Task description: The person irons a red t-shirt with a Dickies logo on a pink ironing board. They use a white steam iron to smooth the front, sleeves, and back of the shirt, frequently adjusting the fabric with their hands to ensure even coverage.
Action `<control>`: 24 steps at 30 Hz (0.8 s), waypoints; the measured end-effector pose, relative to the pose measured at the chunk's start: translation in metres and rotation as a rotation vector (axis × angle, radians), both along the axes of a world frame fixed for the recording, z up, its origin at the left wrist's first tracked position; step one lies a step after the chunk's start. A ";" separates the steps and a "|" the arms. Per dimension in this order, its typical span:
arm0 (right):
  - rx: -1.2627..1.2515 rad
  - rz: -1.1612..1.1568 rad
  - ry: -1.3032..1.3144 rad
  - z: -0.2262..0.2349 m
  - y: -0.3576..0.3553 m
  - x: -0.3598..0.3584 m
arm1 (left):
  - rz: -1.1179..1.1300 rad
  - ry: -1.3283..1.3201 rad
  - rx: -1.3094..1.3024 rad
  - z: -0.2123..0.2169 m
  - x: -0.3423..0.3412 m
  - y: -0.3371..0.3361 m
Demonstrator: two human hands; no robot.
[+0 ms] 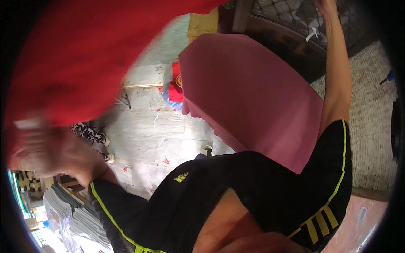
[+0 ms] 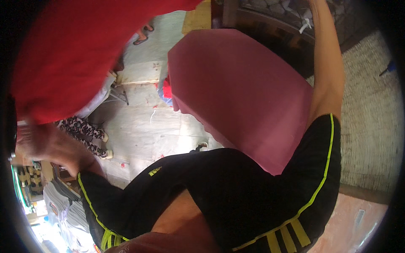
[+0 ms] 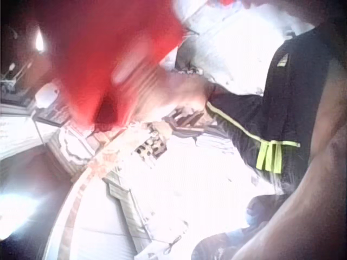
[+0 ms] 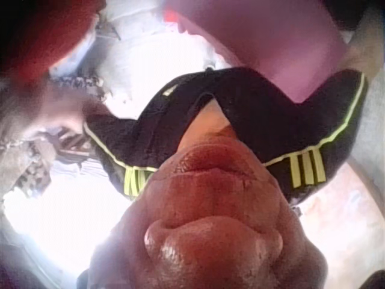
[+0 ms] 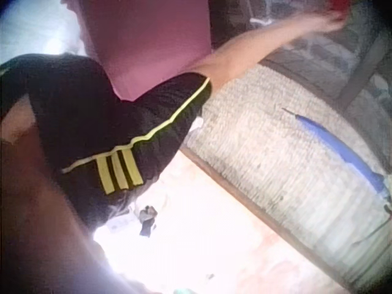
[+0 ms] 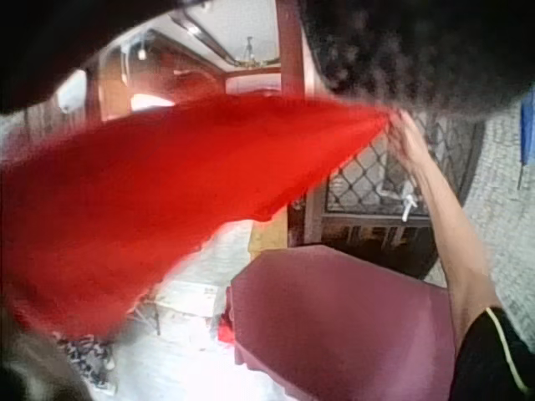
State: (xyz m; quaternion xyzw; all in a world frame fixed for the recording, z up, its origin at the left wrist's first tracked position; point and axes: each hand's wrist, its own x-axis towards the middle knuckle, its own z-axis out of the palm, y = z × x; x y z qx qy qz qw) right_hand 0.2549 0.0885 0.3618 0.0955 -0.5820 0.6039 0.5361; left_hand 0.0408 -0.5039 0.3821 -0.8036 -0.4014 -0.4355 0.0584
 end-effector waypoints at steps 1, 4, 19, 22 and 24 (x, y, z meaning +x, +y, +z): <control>-0.040 -0.153 -0.047 -0.033 0.012 0.036 | -0.092 -0.042 -0.046 -0.028 0.017 0.023; -0.236 -0.454 -0.229 -0.148 0.045 0.170 | -0.361 -0.201 -0.136 -0.145 0.086 0.115; -0.379 -1.085 -0.889 -0.376 0.057 0.258 | -0.081 0.248 -0.590 -0.405 0.234 0.222; -0.633 -0.526 -0.558 -0.288 0.022 0.220 | -0.145 0.276 -0.663 -0.386 0.228 0.232; -0.104 -1.066 -0.843 -0.254 0.068 0.251 | -0.263 0.224 -0.675 -0.361 0.241 0.249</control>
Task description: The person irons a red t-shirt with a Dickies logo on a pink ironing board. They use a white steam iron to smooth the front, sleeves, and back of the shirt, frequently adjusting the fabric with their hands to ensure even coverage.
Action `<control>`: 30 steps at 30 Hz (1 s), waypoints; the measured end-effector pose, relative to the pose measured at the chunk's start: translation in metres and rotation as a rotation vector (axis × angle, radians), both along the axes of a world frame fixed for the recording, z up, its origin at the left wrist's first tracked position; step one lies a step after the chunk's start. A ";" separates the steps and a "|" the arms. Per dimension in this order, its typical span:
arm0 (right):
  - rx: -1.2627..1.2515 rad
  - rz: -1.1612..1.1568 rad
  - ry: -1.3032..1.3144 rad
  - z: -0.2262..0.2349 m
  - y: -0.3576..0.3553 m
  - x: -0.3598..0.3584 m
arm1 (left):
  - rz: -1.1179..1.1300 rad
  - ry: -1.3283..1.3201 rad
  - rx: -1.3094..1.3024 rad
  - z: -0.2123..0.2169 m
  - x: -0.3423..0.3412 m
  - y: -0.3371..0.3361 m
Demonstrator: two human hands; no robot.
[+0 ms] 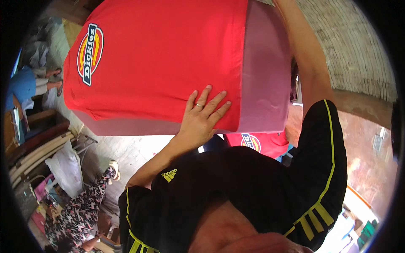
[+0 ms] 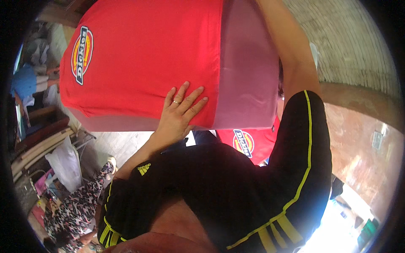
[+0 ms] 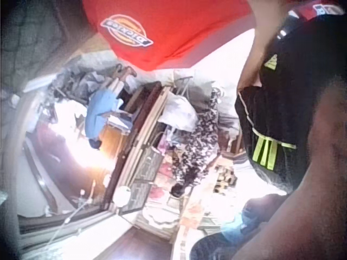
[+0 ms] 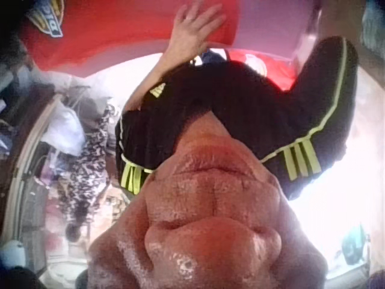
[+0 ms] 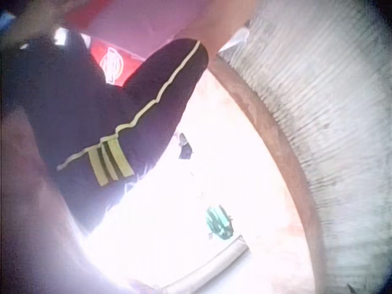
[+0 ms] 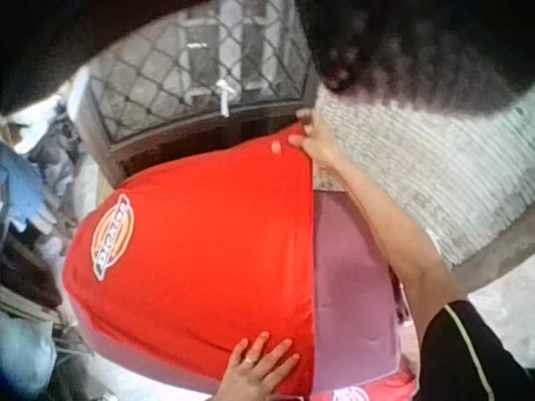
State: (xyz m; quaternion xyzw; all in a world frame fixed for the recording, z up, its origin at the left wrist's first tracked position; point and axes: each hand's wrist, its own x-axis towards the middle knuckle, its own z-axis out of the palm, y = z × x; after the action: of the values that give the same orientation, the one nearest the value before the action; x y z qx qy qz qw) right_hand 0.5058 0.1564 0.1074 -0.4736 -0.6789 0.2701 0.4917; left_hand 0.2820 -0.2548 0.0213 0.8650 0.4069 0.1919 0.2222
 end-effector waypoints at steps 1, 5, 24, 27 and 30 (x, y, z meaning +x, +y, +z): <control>0.222 -0.107 -0.283 0.006 0.015 0.011 | -0.023 -0.035 -0.018 0.007 0.011 0.007; 0.165 -0.131 -0.337 -0.006 0.028 0.028 | -0.057 -0.030 0.061 -0.006 0.050 0.023; 0.306 0.136 -0.656 -0.121 -0.260 -0.077 | 0.454 0.023 0.249 0.004 -0.107 0.004; 0.247 -0.043 -0.902 -0.122 -0.276 -0.055 | 0.777 0.044 0.322 -0.013 -0.160 -0.034; 0.259 -0.184 -0.925 -0.133 -0.273 -0.033 | 0.983 0.031 0.183 -0.034 -0.190 -0.046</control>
State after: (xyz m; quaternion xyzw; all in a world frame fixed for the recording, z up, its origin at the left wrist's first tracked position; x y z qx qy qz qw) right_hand 0.4731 -0.1165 -0.0260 -0.5371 -0.8094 -0.0998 0.2154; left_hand 0.0923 -0.3003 -0.0124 0.5897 0.7511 0.2961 0.0230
